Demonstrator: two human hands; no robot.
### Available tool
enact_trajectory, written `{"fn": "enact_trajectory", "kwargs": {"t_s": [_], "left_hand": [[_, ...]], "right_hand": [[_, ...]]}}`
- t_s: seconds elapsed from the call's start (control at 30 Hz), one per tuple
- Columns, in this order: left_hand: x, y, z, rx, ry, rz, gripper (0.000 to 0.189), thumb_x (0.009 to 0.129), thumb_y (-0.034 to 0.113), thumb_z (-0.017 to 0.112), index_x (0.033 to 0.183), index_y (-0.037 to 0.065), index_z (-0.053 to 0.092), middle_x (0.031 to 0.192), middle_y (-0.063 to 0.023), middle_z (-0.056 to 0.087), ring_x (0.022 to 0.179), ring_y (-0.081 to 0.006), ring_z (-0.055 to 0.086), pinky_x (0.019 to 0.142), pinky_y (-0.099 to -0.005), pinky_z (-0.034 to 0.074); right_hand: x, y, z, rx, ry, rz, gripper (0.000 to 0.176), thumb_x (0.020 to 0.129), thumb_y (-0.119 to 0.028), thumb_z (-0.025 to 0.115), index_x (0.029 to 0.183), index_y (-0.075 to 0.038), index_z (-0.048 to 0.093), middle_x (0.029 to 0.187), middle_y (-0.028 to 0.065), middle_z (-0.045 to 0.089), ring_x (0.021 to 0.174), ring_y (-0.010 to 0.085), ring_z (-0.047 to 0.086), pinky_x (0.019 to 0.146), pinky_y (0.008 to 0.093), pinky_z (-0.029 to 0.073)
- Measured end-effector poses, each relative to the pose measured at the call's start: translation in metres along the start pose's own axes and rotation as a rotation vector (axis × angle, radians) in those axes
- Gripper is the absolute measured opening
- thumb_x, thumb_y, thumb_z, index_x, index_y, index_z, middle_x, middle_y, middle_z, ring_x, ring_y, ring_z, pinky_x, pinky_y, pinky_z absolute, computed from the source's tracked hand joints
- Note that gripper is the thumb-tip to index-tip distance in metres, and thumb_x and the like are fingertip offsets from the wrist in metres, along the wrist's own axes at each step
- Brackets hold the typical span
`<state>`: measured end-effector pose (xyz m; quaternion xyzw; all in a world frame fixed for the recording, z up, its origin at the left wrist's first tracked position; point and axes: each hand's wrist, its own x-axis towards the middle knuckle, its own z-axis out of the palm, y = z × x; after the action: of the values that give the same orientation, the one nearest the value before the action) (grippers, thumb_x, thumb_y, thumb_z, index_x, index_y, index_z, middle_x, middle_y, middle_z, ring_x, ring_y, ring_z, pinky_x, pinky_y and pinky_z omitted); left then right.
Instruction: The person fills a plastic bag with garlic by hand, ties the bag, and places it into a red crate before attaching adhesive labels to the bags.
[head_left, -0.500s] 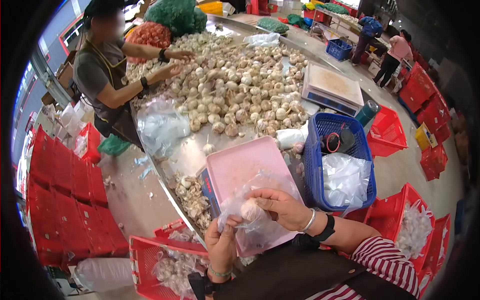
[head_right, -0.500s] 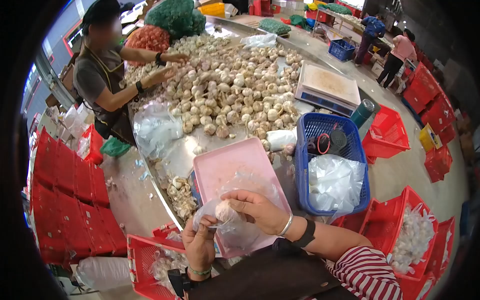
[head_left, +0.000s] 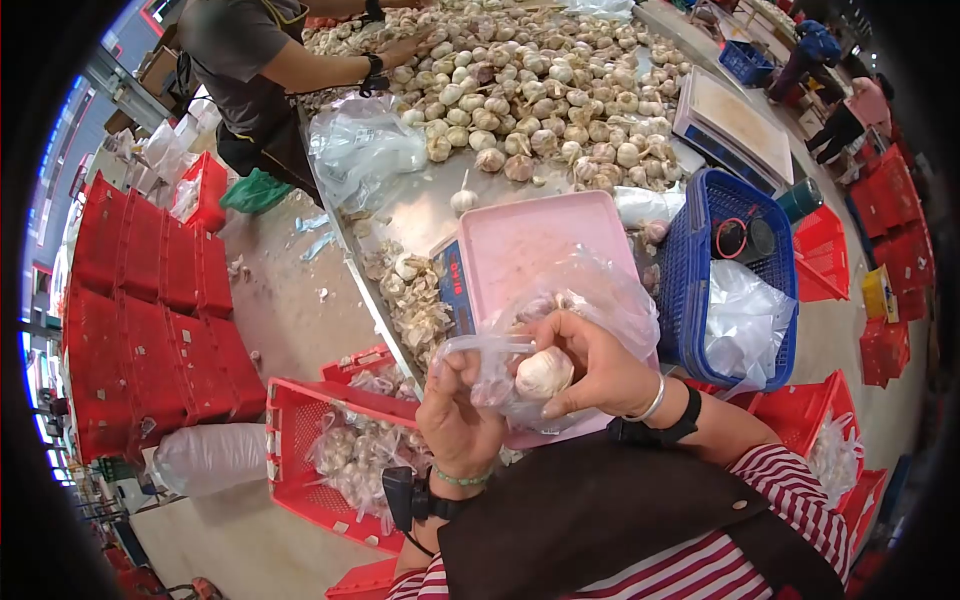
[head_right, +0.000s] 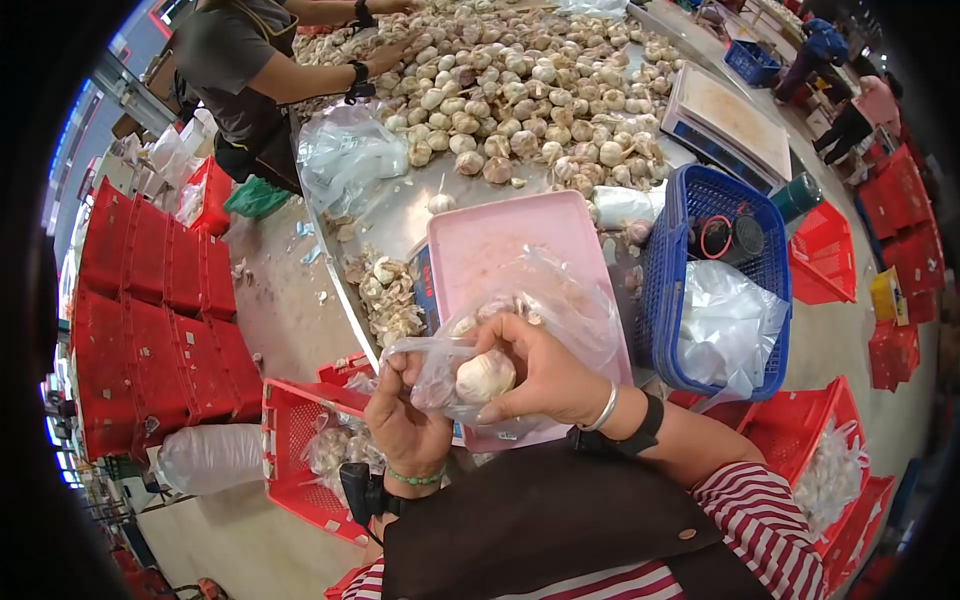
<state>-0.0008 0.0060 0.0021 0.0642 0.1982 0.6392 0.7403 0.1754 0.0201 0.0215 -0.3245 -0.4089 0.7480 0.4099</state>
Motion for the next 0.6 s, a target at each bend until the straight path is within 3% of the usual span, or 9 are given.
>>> {"fn": "enact_trajectory", "kwargs": {"t_s": [0.03, 0.13, 0.23, 0.27, 0.33, 0.37, 0.43, 0.53, 0.6], "left_hand": [[0.0, 0.001, 0.0, 0.002, 0.002, 0.0, 0.015, 0.092, 0.023, 0.05, 0.089, 0.008, 0.05, 0.08, -0.0015, 0.047, 0.078, -0.0159, 0.048, 0.075, -0.0321, 0.043], [-0.004, 0.003, 0.0, 0.001, -0.051, 0.024, 0.016, 0.092, 0.025, 0.052, 0.092, 0.009, 0.052, 0.081, -0.0013, 0.049, 0.078, -0.0149, 0.049, 0.074, -0.0314, 0.043], [-0.005, 0.004, -0.001, 0.148, -0.056, 0.113, 0.013, 0.09, 0.024, 0.055, 0.096, 0.013, 0.055, 0.086, -0.0018, 0.051, 0.082, -0.016, 0.052, 0.076, -0.0336, 0.046], [-0.004, 0.002, 0.0, 0.177, -0.045, 0.153, 0.017, 0.09, 0.025, 0.056, 0.098, 0.011, 0.055, 0.089, -0.0033, 0.051, 0.086, -0.0176, 0.053, 0.08, -0.0368, 0.046], [-0.004, 0.0, 0.011, 0.357, -0.105, 0.264, 0.021, 0.088, 0.025, 0.059, 0.1, 0.008, 0.056, 0.091, -0.0063, 0.051, 0.088, -0.0193, 0.054, 0.08, -0.0368, 0.047], [-0.005, -0.001, 0.011, 0.353, -0.12, 0.248, 0.021, 0.088, 0.025, 0.059, 0.1, 0.008, 0.056, 0.091, -0.0063, 0.051, 0.088, -0.0193, 0.054, 0.08, -0.0368, 0.047], [-0.007, 0.001, 0.008, 0.509, -0.28, 0.221, 0.021, 0.086, 0.022, 0.061, 0.1, 0.007, 0.058, 0.092, -0.0092, 0.051, 0.087, -0.0205, 0.054, 0.075, -0.0344, 0.048], [0.0, 0.008, 0.007, 0.729, -0.63, 0.302, 0.027, 0.084, 0.019, 0.062, 0.103, 0.002, 0.054, 0.092, -0.0109, 0.052, 0.081, -0.02, 0.056, 0.068, -0.0314, 0.048], [-0.009, 0.002, 0.028, 0.472, -0.133, 0.117, 0.028, 0.083, 0.018, 0.064, 0.103, 0.001, 0.056, 0.084, -0.0064, 0.053, 0.077, -0.0134, 0.052, 0.07, -0.0289, 0.045]], "right_hand": [[-0.001, -0.002, 0.002, 0.185, -0.032, 0.054, 0.055, 0.062, 0.004, 0.078, 0.108, -0.005, 0.049, 0.116, 0.0056, 0.05, 0.109, 0.0144, 0.05, 0.095, 0.0301, 0.042], [-0.001, 0.011, -0.006, 0.334, -0.09, 0.142, 0.063, 0.064, 0.003, 0.077, 0.118, -0.003, 0.046, 0.118, 0.0073, 0.051, 0.111, 0.0148, 0.05, 0.096, 0.0304, 0.042], [-0.005, 0.006, 0.001, 0.247, -0.129, 0.202, 0.073, 0.067, 0.002, 0.076, 0.129, -0.001, 0.038, 0.123, 0.0093, 0.049, 0.113, 0.0152, 0.049, 0.096, 0.03, 0.041], [-0.006, 0.006, 0.001, 0.12, -0.183, 0.239, 0.081, 0.068, -0.006, 0.077, 0.135, 0.001, 0.032, 0.127, 0.0095, 0.047, 0.114, 0.0164, 0.048, 0.096, 0.0289, 0.04], [-0.009, -0.002, 0.004, -0.113, -0.199, 0.167, 0.074, 0.068, -0.017, 0.08, 0.128, 0.002, 0.042, 0.12, 0.008, 0.052, 0.109, 0.0157, 0.051, 0.091, 0.028, 0.043], [-0.008, -0.004, 0.004, -0.116, -0.179, 0.158, 0.074, 0.068, -0.017, 0.08, 0.128, 0.002, 0.042, 0.12, 0.008, 0.052, 0.109, 0.0157, 0.051, 0.091, 0.028, 0.043], [-0.008, -0.01, 0.004, -0.436, -0.105, 0.111, 0.067, 0.066, -0.025, 0.081, 0.118, 0.002, 0.049, 0.109, 0.007, 0.056, 0.103, 0.0146, 0.053, 0.085, 0.0274, 0.044], [-0.012, -0.007, -0.001, -0.406, -0.015, 0.151, 0.056, 0.065, -0.026, 0.082, 0.107, 0.0, 0.054, 0.102, 0.0073, 0.059, 0.097, 0.0136, 0.055, 0.081, 0.0266, 0.044], [-0.019, -0.008, 0.001, -0.34, 0.015, 0.106, 0.051, 0.07, -0.02, 0.078, 0.109, -0.002, 0.051, 0.103, 0.0088, 0.059, 0.099, 0.0165, 0.058, 0.083, 0.0272, 0.046]]}}
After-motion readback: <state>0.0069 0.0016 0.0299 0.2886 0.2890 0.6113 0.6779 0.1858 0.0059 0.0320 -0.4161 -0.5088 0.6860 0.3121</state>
